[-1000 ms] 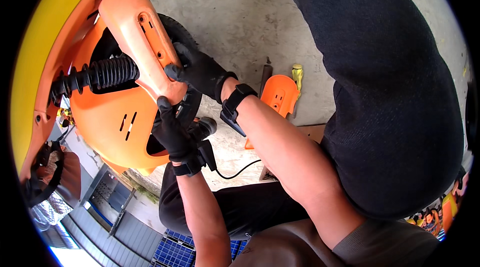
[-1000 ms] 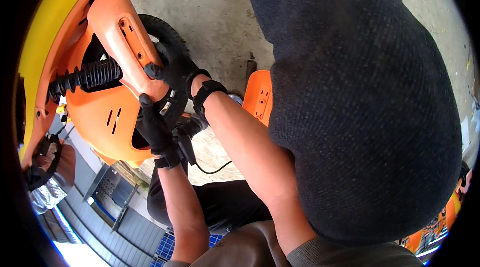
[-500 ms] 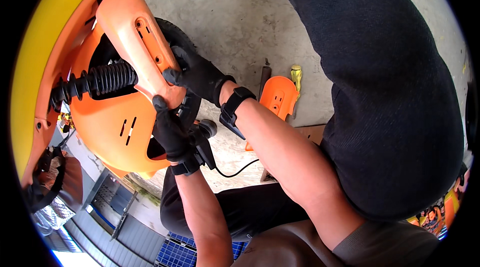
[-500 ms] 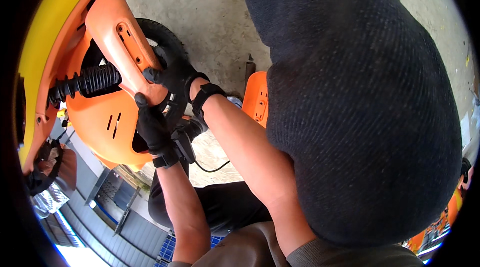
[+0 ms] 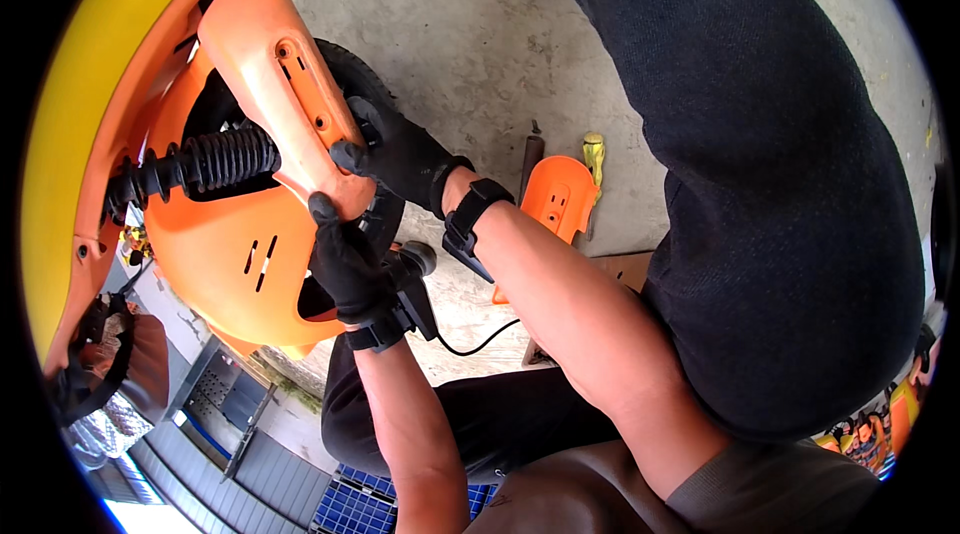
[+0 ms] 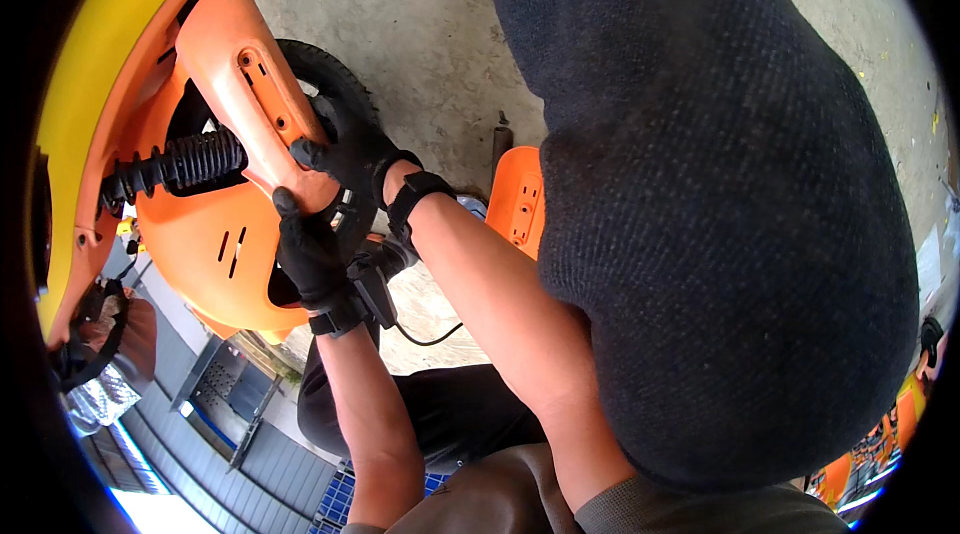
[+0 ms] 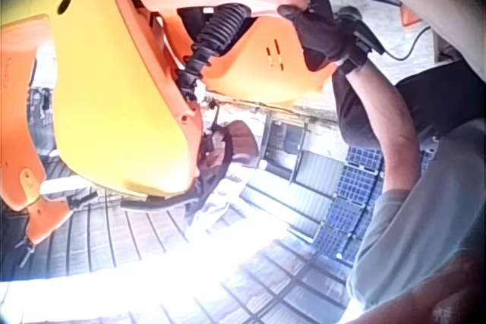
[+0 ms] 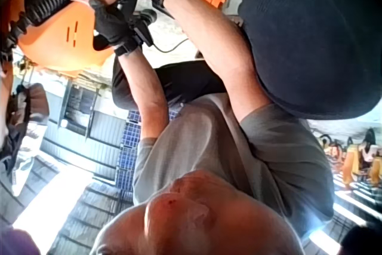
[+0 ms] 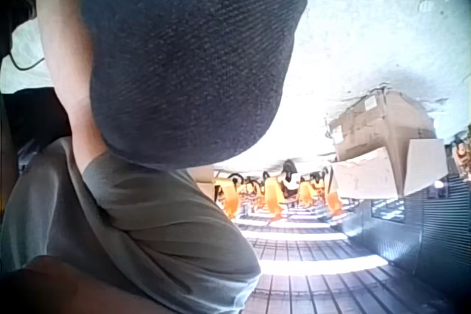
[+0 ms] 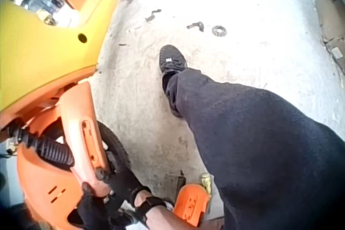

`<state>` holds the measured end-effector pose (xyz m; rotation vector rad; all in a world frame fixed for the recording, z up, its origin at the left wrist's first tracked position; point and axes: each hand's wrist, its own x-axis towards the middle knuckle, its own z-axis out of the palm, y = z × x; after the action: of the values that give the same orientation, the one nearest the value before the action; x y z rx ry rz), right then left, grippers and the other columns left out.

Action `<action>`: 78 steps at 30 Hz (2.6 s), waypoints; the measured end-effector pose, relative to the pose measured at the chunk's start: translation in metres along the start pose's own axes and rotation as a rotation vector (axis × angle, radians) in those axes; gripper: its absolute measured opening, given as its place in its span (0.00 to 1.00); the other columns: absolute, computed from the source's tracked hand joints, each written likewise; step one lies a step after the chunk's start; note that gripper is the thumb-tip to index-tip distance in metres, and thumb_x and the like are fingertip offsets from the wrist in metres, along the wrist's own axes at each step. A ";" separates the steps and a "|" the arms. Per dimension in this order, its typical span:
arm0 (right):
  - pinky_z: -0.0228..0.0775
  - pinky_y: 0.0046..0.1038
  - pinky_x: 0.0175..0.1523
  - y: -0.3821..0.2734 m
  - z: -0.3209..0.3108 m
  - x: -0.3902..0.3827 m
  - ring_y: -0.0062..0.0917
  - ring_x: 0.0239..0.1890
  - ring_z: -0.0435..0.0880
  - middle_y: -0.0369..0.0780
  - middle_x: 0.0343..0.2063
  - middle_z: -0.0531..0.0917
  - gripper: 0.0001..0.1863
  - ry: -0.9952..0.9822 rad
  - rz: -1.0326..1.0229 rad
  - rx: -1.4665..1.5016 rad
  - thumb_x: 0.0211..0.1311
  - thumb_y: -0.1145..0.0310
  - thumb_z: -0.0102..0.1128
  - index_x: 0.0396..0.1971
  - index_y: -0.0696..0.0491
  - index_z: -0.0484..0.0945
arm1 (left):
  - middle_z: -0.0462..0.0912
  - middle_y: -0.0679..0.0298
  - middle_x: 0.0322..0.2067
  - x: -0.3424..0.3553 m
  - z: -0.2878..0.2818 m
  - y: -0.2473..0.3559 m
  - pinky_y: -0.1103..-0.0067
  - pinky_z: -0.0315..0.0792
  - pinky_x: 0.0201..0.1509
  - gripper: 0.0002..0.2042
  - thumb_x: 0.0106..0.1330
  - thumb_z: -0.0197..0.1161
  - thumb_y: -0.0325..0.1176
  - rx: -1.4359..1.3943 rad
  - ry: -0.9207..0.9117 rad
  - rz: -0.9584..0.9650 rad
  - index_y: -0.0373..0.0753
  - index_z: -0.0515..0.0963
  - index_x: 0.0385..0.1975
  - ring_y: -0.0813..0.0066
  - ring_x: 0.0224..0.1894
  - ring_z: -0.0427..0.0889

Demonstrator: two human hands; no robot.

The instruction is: The person aligns an orange fairing panel onto the front of a motorcycle and secures it by hand before using a power drill to drive in screws.

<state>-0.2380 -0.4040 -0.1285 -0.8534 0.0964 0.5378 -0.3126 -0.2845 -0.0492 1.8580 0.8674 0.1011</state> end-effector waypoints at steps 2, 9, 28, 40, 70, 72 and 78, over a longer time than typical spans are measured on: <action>0.67 0.31 0.58 -0.001 0.000 -0.001 0.29 0.54 0.75 0.44 0.52 0.77 0.33 -0.014 0.006 -0.006 0.59 0.61 0.64 0.62 0.55 0.63 | 0.75 0.71 0.23 0.002 -0.011 -0.006 0.82 0.69 0.30 0.18 0.71 0.57 0.43 0.131 -0.030 0.005 0.30 0.77 0.42 0.79 0.25 0.73; 0.67 0.30 0.58 -0.001 -0.001 0.001 0.29 0.53 0.75 0.44 0.51 0.78 0.32 -0.001 0.080 -0.052 0.60 0.61 0.63 0.62 0.55 0.64 | 0.67 0.73 0.17 -0.009 -0.004 0.001 0.82 0.58 0.22 0.16 0.72 0.56 0.44 0.748 -0.061 0.592 0.37 0.77 0.29 0.81 0.19 0.64; 0.67 0.28 0.56 0.005 -0.002 0.004 0.24 0.50 0.76 0.39 0.47 0.79 0.27 -0.038 0.021 -0.061 0.61 0.61 0.61 0.58 0.53 0.68 | 0.68 0.73 0.18 -0.008 0.008 0.002 0.81 0.59 0.25 0.18 0.71 0.56 0.44 0.032 0.044 0.065 0.36 0.76 0.24 0.83 0.21 0.64; 0.66 0.28 0.57 0.004 -0.003 0.001 0.22 0.51 0.75 0.38 0.48 0.78 0.26 -0.066 -0.020 -0.010 0.63 0.55 0.60 0.56 0.54 0.71 | 0.65 0.75 0.19 -0.009 0.008 -0.001 0.82 0.57 0.26 0.19 0.72 0.56 0.44 0.228 0.069 0.164 0.37 0.73 0.21 0.84 0.23 0.62; 0.73 0.42 0.49 0.045 -0.132 -0.068 0.43 0.46 0.81 0.47 0.38 0.83 0.12 0.256 0.294 -1.574 0.51 0.63 0.63 0.36 0.50 0.80 | 0.74 0.69 0.24 0.002 0.026 -0.005 0.80 0.66 0.33 0.16 0.60 0.70 0.42 -0.206 0.135 0.444 0.34 0.75 0.30 0.81 0.27 0.70; 0.73 0.42 0.49 0.059 -0.133 -0.066 0.43 0.46 0.81 0.46 0.38 0.83 0.10 0.284 0.282 -1.635 0.53 0.65 0.59 0.36 0.49 0.80 | 0.75 0.68 0.26 0.003 0.016 -0.010 0.79 0.67 0.34 0.16 0.61 0.70 0.41 -0.155 0.081 0.350 0.33 0.76 0.33 0.80 0.29 0.71; 0.72 0.41 0.49 0.049 -0.123 -0.060 0.43 0.45 0.80 0.46 0.38 0.83 0.12 0.270 0.428 -1.603 0.55 0.62 0.59 0.38 0.49 0.80 | 0.75 0.66 0.35 0.010 0.015 -0.016 0.80 0.68 0.40 0.18 0.61 0.69 0.39 -0.098 0.098 0.435 0.31 0.75 0.42 0.80 0.35 0.72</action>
<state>-0.2978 -0.4936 -0.2260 -2.5081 0.0817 0.8809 -0.3065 -0.2871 -0.0724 1.9340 0.5000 0.4987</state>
